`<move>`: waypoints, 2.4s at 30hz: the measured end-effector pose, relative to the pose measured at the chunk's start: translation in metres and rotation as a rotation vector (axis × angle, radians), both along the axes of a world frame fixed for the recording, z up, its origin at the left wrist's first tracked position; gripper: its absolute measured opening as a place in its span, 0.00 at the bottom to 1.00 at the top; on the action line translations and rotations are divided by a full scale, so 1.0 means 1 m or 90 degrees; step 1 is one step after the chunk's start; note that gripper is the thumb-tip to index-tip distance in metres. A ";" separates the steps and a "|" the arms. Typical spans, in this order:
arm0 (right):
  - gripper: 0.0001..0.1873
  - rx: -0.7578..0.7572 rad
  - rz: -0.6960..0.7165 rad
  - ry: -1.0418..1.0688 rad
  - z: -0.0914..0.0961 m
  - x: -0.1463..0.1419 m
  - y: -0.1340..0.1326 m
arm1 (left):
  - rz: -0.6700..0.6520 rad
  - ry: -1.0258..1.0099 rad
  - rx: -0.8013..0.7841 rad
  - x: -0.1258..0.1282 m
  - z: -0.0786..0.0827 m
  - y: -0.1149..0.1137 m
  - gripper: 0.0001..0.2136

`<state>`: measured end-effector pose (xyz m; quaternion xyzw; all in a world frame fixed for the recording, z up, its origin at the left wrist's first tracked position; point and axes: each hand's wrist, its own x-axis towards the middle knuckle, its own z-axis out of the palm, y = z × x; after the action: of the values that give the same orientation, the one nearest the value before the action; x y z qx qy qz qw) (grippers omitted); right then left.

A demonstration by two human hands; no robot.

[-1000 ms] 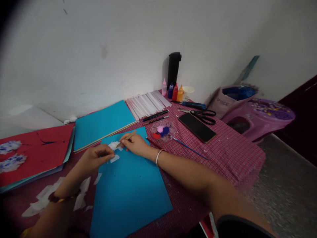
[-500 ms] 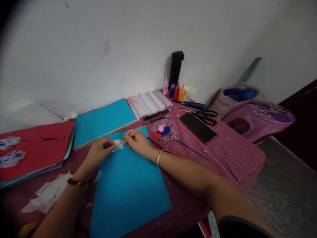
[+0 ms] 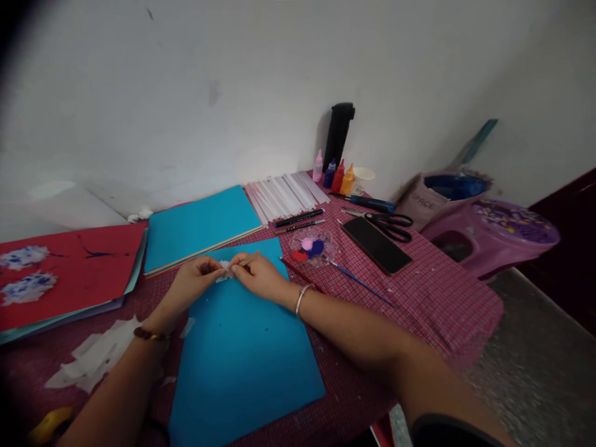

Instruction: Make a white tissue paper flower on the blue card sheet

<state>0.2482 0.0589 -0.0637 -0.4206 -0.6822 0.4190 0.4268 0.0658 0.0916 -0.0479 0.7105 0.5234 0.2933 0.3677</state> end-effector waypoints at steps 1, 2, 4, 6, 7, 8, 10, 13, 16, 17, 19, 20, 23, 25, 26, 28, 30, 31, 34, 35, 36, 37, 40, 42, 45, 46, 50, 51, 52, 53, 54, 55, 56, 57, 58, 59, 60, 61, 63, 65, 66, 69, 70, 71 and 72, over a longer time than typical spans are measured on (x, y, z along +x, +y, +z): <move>0.08 0.010 -0.003 -0.014 0.000 0.000 0.000 | -0.005 -0.003 -0.001 0.000 0.001 -0.001 0.07; 0.09 0.018 -0.007 -0.027 0.000 0.000 0.000 | -0.009 -0.008 -0.003 0.001 0.003 -0.001 0.08; 0.09 0.034 -0.017 -0.051 0.000 0.001 0.000 | -0.013 -0.014 -0.012 0.001 0.005 -0.002 0.08; 0.10 0.048 -0.025 -0.077 0.002 0.002 -0.001 | -0.018 0.000 -0.009 0.001 0.007 -0.002 0.09; 0.10 0.057 -0.027 -0.090 0.003 0.002 -0.002 | -0.022 0.016 0.002 0.000 0.008 -0.002 0.10; 0.10 0.068 -0.027 -0.104 0.004 0.002 -0.002 | -0.026 0.034 0.017 -0.001 0.008 -0.002 0.10; 0.11 0.103 -0.020 -0.136 0.006 0.003 -0.005 | -0.031 0.059 0.046 -0.002 0.009 -0.001 0.11; 0.11 0.167 0.008 -0.190 0.010 0.004 -0.010 | -0.028 0.060 0.059 -0.003 0.008 -0.002 0.11; 0.10 0.190 0.040 -0.224 0.012 0.005 -0.013 | -0.006 0.041 0.058 -0.005 0.008 -0.003 0.10; 0.09 0.182 0.038 -0.212 0.011 0.006 -0.014 | 0.003 0.032 0.055 -0.007 0.008 -0.003 0.10; 0.08 0.131 0.006 -0.129 0.010 0.007 -0.012 | 0.020 0.010 0.042 -0.014 0.011 -0.002 0.10; 0.08 0.087 -0.024 -0.063 0.009 0.008 -0.010 | 0.027 -0.001 0.034 -0.019 0.013 -0.002 0.11; 0.06 -0.058 -0.108 0.141 0.007 0.009 -0.004 | 0.041 -0.017 0.007 -0.036 0.024 -0.003 0.11; 0.04 -0.110 -0.119 0.210 0.006 0.008 -0.001 | 0.041 -0.001 -0.021 -0.046 0.033 -0.009 0.11; 0.04 -0.119 -0.112 0.223 0.006 0.007 -0.001 | 0.031 0.011 -0.035 -0.051 0.036 -0.014 0.11; 0.04 -0.117 -0.078 0.211 0.005 0.005 -0.002 | -0.007 0.044 -0.059 -0.057 0.041 -0.027 0.11; 0.05 -0.091 -0.043 0.153 0.004 0.003 -0.005 | -0.043 0.084 -0.070 -0.061 0.040 -0.043 0.11; 0.05 -0.066 -0.026 0.111 0.005 0.002 -0.008 | -0.049 0.107 -0.071 -0.062 0.037 -0.051 0.11; 0.08 0.034 0.019 -0.023 0.009 0.002 -0.015 | -0.038 0.172 -0.061 -0.066 0.028 -0.073 0.11; 0.08 0.066 0.035 -0.058 0.011 0.003 -0.017 | -0.026 0.188 -0.051 -0.067 0.026 -0.078 0.11; 0.09 0.092 0.049 -0.087 0.013 0.004 -0.019 | -0.013 0.204 -0.043 -0.068 0.024 -0.083 0.11; 0.09 0.112 0.060 -0.112 0.015 0.004 -0.020 | -0.001 0.215 -0.037 -0.068 0.023 -0.086 0.11; 0.10 0.142 0.048 -0.155 0.016 0.006 -0.021 | 0.007 0.247 -0.025 -0.067 0.024 -0.093 0.10; 0.10 0.135 0.005 -0.156 0.014 0.007 -0.018 | -0.015 0.309 0.000 -0.064 0.026 -0.096 0.08; 0.11 0.122 -0.042 -0.132 0.009 0.008 -0.013 | -0.046 0.442 0.085 -0.057 0.024 -0.101 0.05; 0.11 0.119 -0.048 -0.124 0.008 0.008 -0.012 | -0.058 0.474 0.114 -0.054 0.022 -0.104 0.06; 0.10 0.066 -0.060 -0.052 0.003 0.008 -0.007 | -0.095 0.544 0.181 -0.035 0.014 -0.136 0.09; 0.09 0.036 -0.064 -0.016 0.002 0.009 -0.006 | -0.114 0.549 0.183 -0.029 0.013 -0.149 0.09; 0.08 -0.003 -0.069 0.028 0.001 0.009 -0.004 | -0.162 0.534 0.190 -0.024 0.014 -0.162 0.08; 0.07 -0.044 -0.076 0.080 0.000 0.010 -0.002 | -0.230 0.502 0.200 -0.019 0.015 -0.174 0.07; 0.07 -0.082 -0.091 0.137 0.000 0.010 0.000 | -0.306 0.473 0.197 -0.017 0.018 -0.184 0.06; 0.07 -0.117 -0.104 0.189 0.000 0.011 0.002 | -0.351 0.446 0.193 -0.017 0.022 -0.191 0.05; 0.08 -0.146 -0.116 0.238 0.000 0.012 0.004 | -0.364 0.425 0.183 -0.021 0.026 -0.193 0.04; 0.08 -0.169 -0.126 0.279 0.000 0.012 0.005 | -0.338 0.414 0.164 -0.028 0.032 -0.192 0.03; 0.08 -0.186 -0.132 0.309 0.001 0.013 0.006 | -0.281 0.409 0.147 -0.038 0.038 -0.187 0.05; 0.08 -0.196 -0.135 0.327 0.001 0.013 0.007 | -0.204 0.404 0.127 -0.050 0.043 -0.179 0.08; 0.09 -0.202 -0.134 0.335 0.002 0.014 0.007 | -0.121 0.399 0.109 -0.063 0.048 -0.169 0.09; 0.09 -0.204 -0.130 0.335 0.003 0.013 0.006 | -0.059 0.396 0.083 -0.075 0.051 -0.158 0.09; 0.09 -0.203 -0.115 0.322 0.005 0.012 0.005 | 0.020 0.400 0.051 -0.090 0.052 -0.140 0.09; 0.09 -0.196 -0.091 0.305 0.006 0.011 0.003 | 0.034 0.427 0.048 -0.093 0.048 -0.129 0.09; 0.09 -0.188 -0.075 0.298 0.006 0.010 0.002 | 0.024 0.463 0.058 -0.090 0.045 -0.127 0.09; 0.07 -0.169 -0.036 0.280 0.007 0.008 -0.001 | -0.004 0.640 0.113 -0.075 0.038 -0.125 0.07; 0.07 -0.166 -0.027 0.274 0.007 0.008 -0.001 | -0.003 0.686 0.128 -0.071 0.037 -0.124 0.07; 0.07 -0.164 -0.021 0.268 0.007 0.007 -0.001 | 0.003 0.708 0.139 -0.069 0.037 -0.123 0.08; 0.06 -0.162 -0.016 0.262 0.006 0.007 -0.001 | 0.010 0.698 0.142 -0.068 0.038 -0.120 0.08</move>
<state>0.2555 0.0574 -0.0575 -0.3852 -0.5175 0.5732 0.5052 -0.0027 -0.0287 -0.0101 0.7896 0.6092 -0.0631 -0.0379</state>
